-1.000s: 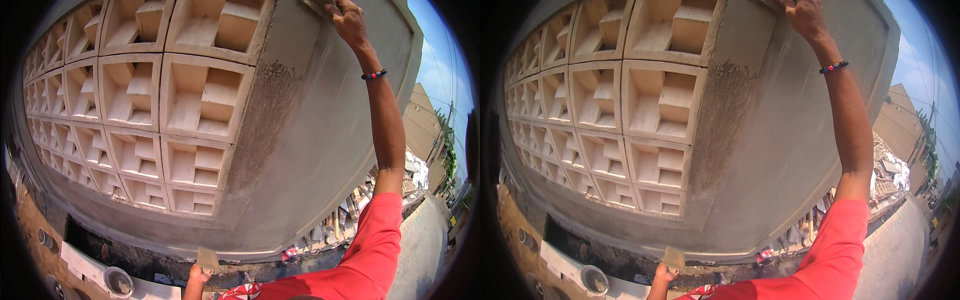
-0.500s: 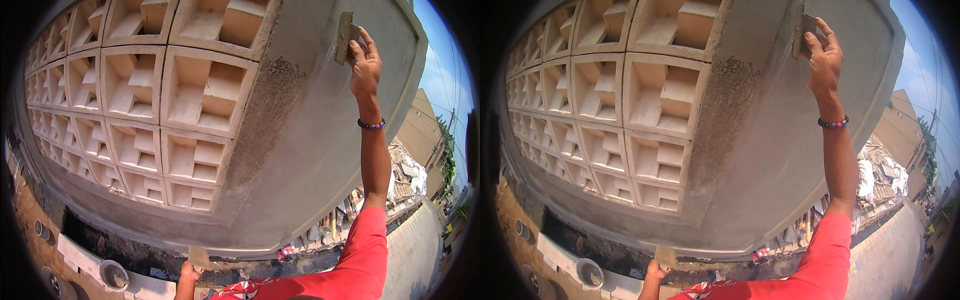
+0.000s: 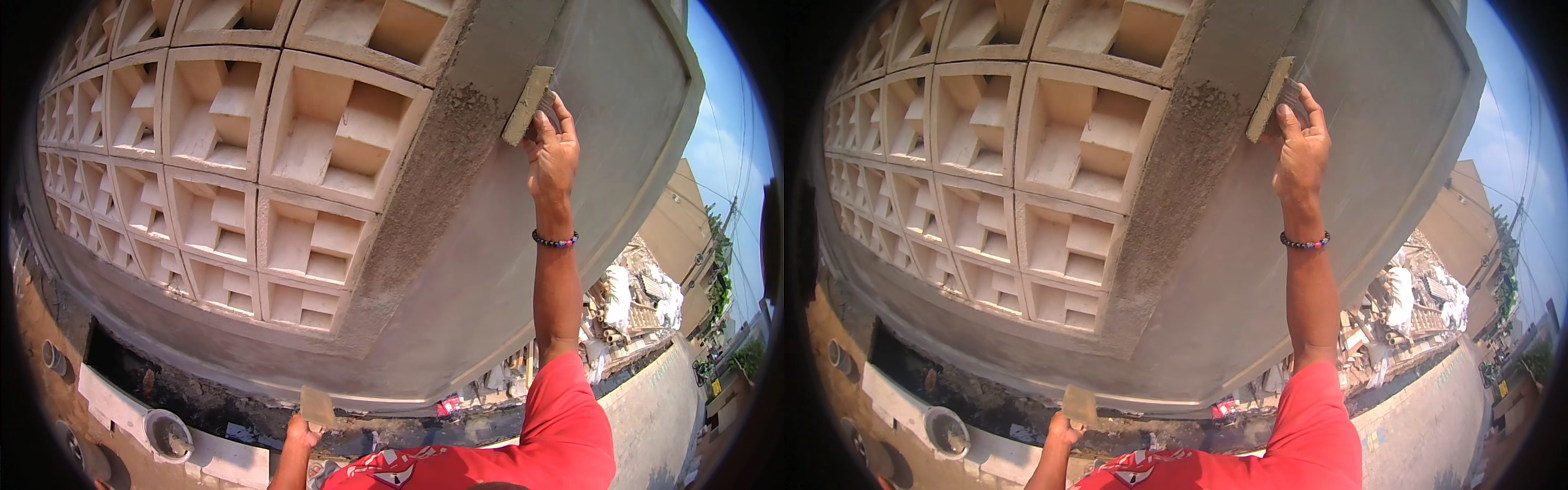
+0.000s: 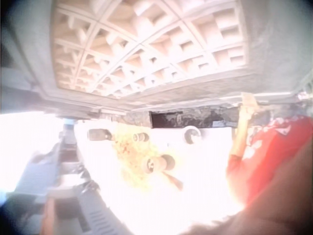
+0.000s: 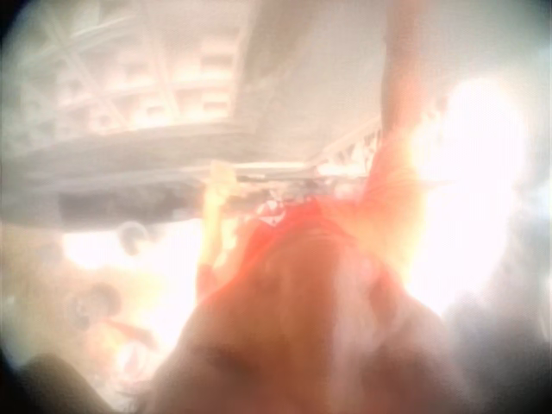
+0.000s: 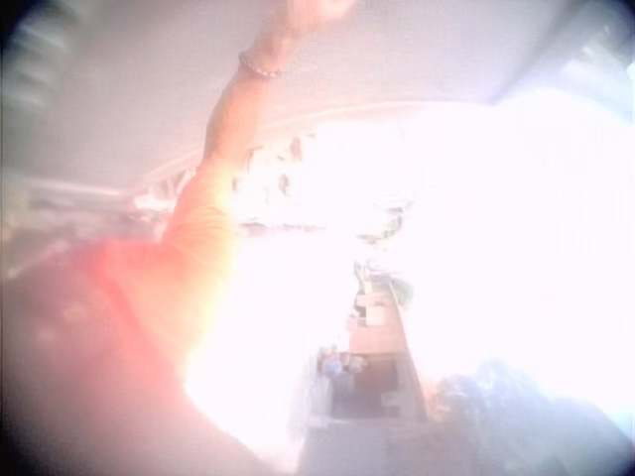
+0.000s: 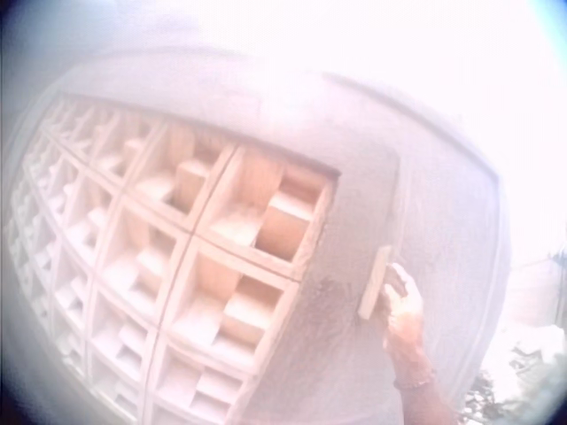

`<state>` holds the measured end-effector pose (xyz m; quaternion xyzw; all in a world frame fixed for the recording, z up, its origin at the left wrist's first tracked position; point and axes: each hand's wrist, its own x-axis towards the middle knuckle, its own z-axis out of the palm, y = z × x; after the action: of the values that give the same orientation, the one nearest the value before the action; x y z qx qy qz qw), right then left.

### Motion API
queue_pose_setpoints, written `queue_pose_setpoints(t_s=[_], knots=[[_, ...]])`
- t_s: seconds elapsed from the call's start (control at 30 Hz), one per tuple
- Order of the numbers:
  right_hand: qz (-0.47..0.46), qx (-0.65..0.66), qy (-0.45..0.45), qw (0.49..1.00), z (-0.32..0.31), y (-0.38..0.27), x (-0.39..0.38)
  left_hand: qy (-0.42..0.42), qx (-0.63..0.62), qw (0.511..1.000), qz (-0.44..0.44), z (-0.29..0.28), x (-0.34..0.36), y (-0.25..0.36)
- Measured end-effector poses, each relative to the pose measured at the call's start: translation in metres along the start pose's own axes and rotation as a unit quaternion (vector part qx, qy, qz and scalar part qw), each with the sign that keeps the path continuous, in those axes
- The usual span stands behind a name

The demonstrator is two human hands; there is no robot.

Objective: The person applies and smooths cement onto a decorative lattice wall using a trowel and a smaller finishing tool. They repeatedly scoop cement from a bucket, transfer it to the trowel, and spread it along the wall's edges and corners.

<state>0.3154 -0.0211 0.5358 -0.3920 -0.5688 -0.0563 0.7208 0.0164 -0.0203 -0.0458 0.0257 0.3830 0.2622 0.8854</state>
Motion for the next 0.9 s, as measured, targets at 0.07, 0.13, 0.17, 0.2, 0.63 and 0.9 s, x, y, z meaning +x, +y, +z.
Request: queue_pose_setpoints(t_s=[0.07,0.13,0.17,0.2,0.63,0.9], knots=[[0.026,0.002,-0.005,1.0,-0.006,0.024,-0.041,-0.007,0.007,1.0,-0.005,-0.007,0.008,-0.002],[0.065,-0.003,-0.007,0.998,-0.018,0.032,-0.076,-0.001,-0.015,1.0,-0.015,-0.006,0.008,-0.002],[0.083,-0.012,-0.006,0.996,-0.026,0.03,-0.089,-0.001,-0.022,1.0,-0.013,-0.004,0.008,0.0],[0.099,-0.015,-0.004,0.995,-0.03,0.027,-0.092,0.0,-0.035,0.999,-0.012,-0.007,0.01,0.001],[-0.105,0.076,0.025,0.991,-0.035,-0.083,0.128,0.04,0.042,0.995,0.077,-0.012,-0.016,0.032],[-0.151,0.155,-0.003,0.976,-0.027,-0.082,0.184,0.121,0.0,0.984,0.131,-0.013,-0.049,0.007]])
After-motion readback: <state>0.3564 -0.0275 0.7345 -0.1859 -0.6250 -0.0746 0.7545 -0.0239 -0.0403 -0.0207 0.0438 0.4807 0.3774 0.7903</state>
